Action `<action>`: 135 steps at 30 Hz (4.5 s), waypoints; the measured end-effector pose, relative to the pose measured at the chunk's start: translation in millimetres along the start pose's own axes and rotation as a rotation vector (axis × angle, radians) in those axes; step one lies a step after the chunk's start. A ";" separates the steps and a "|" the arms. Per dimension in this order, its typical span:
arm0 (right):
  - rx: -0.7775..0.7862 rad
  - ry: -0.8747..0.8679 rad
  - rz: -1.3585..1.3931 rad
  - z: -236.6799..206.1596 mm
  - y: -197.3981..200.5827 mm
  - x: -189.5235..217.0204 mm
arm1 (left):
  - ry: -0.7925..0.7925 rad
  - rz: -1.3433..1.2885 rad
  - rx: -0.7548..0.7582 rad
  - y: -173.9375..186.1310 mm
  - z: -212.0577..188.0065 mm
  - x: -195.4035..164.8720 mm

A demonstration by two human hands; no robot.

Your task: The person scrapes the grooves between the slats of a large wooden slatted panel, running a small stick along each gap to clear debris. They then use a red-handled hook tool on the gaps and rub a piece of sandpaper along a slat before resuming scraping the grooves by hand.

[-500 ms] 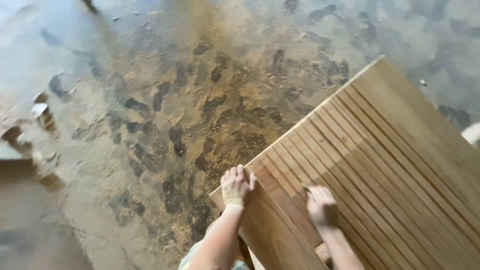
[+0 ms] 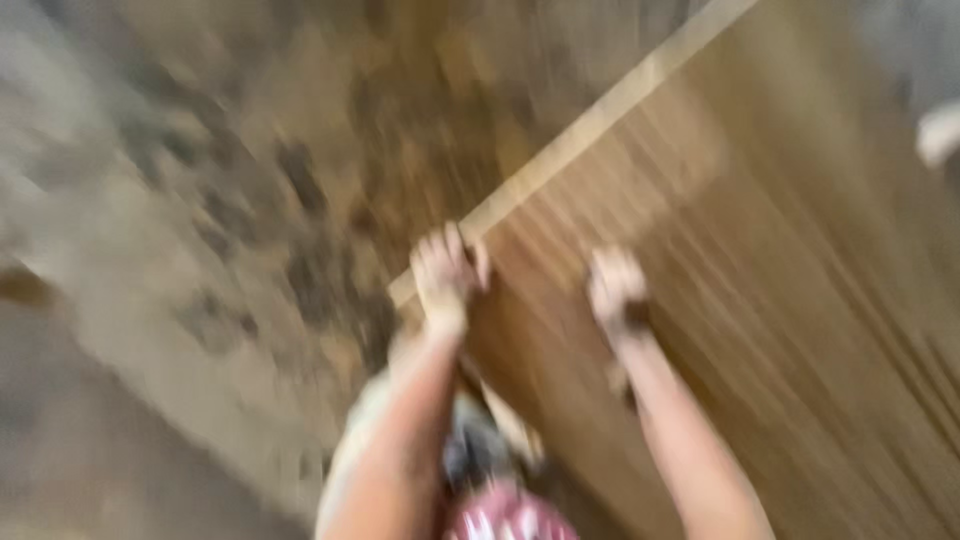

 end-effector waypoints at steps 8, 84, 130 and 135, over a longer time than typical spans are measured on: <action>-0.137 -0.014 0.157 79.3 -61.3 14.2 | -0.020 -0.154 0.014 1.2 6.8 -2.5; -0.010 -0.428 0.450 -133.6 -22.8 -46.9 | -0.068 -0.132 0.036 -30.9 -35.9 30.2; -0.018 -0.242 0.248 -71.0 -35.2 -19.3 | -0.058 -0.146 0.028 -16.5 -31.8 27.5; -0.009 -0.152 0.241 -70.4 -26.5 -15.0 | -0.066 -0.115 0.008 -17.0 -31.3 28.9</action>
Point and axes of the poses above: each hand's wrist, its own z-axis towards the middle knuckle, its own y-axis out of the back of the hand, x = y × z, the point moved 2 cm from there along z, towards the middle knuckle, and after that the axes turned 8 degrees about x, right-handed, at the moved point
